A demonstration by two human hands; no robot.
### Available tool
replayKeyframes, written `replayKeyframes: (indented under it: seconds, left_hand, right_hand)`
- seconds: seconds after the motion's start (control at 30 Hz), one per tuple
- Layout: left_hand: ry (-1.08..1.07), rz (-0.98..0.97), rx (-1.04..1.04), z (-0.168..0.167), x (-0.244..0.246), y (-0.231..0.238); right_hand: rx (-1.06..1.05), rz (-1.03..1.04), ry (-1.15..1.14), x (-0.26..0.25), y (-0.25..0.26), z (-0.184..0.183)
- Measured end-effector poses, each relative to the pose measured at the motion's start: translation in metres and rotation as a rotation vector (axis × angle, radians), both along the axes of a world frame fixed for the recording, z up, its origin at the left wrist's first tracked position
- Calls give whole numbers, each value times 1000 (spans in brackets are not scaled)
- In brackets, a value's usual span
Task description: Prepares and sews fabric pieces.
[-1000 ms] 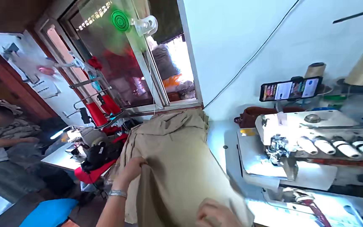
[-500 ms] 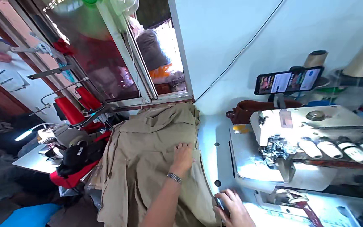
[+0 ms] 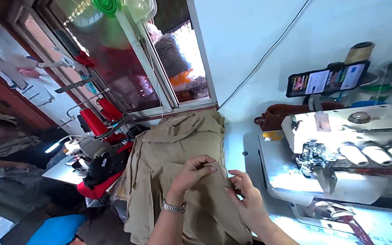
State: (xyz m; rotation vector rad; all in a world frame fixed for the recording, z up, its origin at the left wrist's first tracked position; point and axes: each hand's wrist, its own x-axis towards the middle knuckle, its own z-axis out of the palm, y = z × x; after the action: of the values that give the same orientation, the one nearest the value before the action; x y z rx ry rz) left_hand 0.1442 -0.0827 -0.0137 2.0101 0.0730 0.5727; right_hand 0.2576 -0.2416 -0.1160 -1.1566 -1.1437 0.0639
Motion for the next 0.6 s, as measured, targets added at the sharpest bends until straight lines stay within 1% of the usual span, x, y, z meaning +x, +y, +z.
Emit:
replayKeyframes:
  seconds: [0.1,0.23,0.3,0.4,0.5,0.6]
  left_hand:
    - [-31,14,103,5,-3,-7]
    - [-68,-25,189,6,-6,-11]
    - [-69,-25,161,5,-7,-11]
    - [-97,-5,60,3,-8,-14]
    - [-174,20,43,-1,-8,-18]
    - [-190,74,-2,-3,-5,-23]
  right_hand:
    - [49,-93,-60,-3,3,14]
    - [41,-101,-51,-5,1,22]
    - [42,-107,-43,-7,0,23]
    - [26,-104,-26,-10,-4,24]
    - [1,-116,-43,-12,-9,16]
    - [-72,-90,-55,-14,-24,-14]
